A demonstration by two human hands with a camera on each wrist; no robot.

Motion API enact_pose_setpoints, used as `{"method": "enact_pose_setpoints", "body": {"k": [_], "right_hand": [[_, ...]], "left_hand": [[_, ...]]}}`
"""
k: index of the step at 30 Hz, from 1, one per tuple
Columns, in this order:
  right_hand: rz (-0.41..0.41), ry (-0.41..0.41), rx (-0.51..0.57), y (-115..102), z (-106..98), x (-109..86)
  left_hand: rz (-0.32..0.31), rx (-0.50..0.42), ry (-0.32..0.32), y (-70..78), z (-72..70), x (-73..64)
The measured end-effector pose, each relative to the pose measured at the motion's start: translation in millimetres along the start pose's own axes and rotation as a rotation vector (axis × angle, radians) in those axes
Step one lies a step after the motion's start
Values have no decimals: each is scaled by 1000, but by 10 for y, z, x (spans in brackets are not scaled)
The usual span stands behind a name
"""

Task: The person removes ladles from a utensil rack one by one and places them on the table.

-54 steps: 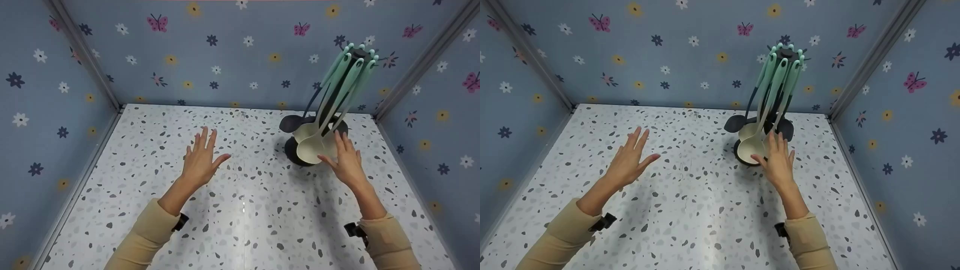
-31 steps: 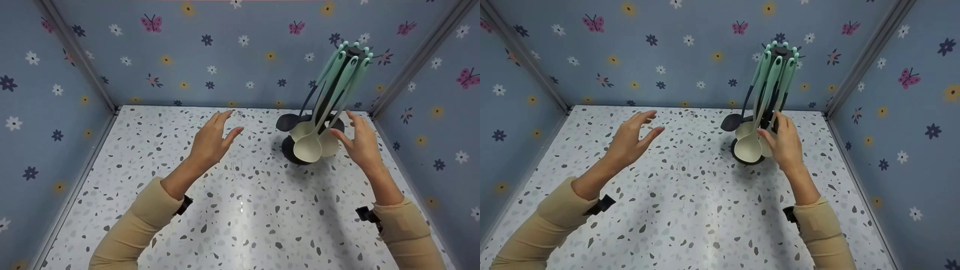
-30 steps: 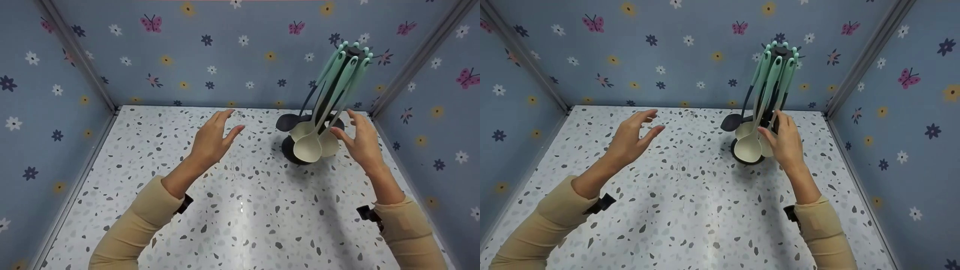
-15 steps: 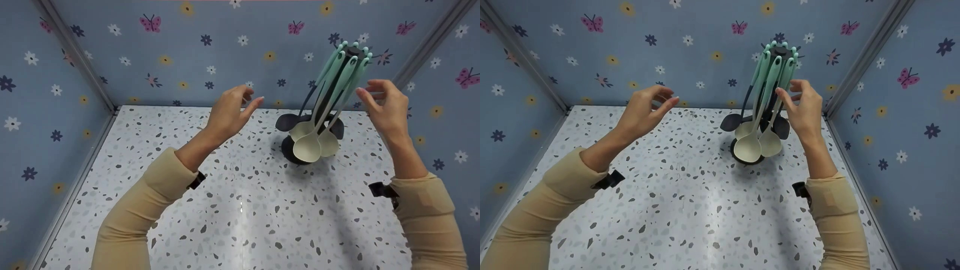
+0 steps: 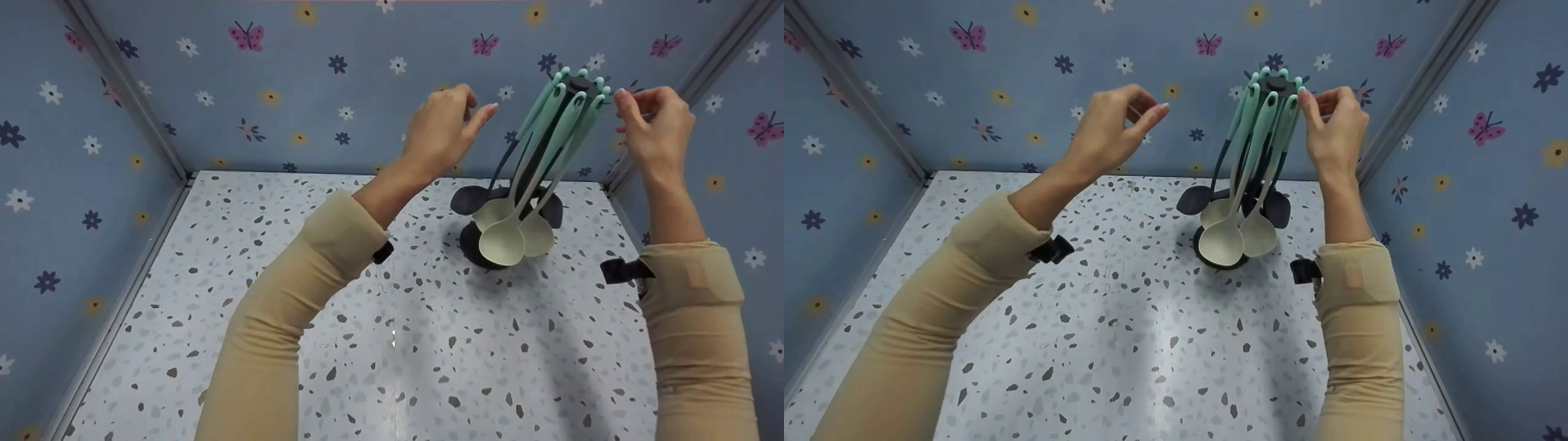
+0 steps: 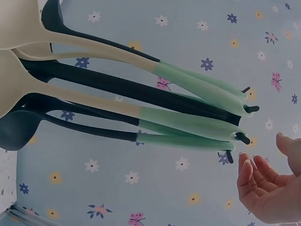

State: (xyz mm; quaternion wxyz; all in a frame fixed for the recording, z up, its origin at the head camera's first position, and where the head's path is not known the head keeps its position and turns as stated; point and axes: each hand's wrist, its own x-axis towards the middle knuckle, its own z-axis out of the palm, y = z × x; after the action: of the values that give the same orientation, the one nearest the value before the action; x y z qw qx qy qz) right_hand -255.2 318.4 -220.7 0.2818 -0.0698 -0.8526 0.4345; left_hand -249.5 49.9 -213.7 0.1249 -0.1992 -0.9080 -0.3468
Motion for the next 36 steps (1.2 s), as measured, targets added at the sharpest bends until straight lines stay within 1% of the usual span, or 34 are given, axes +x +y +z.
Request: {"method": "enact_pose_setpoints", "body": {"k": [4,7,12,14,18,23,26,30,33,36], "right_hand": [[15,17,-7,7,17,107],[56,10,-24,7,33,179],[119,-16,-93,-4,78,277],[145,-31,-104,-9,101,310],[201,-65,-117,-18,139,367],[255,-106,-119,-17,165,436],[285,-123,-107,-3,187,469],[301,-135,-111,16,212,500],[302,-143,-131,21,217,517],[309,-146,-144,19,215,534]], "left_hand": [[6,15,4,135,83,154],[3,29,12,207,168,261],[-47,38,4,310,331,451],[-69,39,-9,351,399,530],[-92,47,-26,443,523,672],[-123,36,-39,546,671,811],[-164,5,-50,574,773,882],[-210,-33,-63,557,898,951],[-226,-69,-68,523,951,988],[-246,-107,-77,510,975,1025]]}}
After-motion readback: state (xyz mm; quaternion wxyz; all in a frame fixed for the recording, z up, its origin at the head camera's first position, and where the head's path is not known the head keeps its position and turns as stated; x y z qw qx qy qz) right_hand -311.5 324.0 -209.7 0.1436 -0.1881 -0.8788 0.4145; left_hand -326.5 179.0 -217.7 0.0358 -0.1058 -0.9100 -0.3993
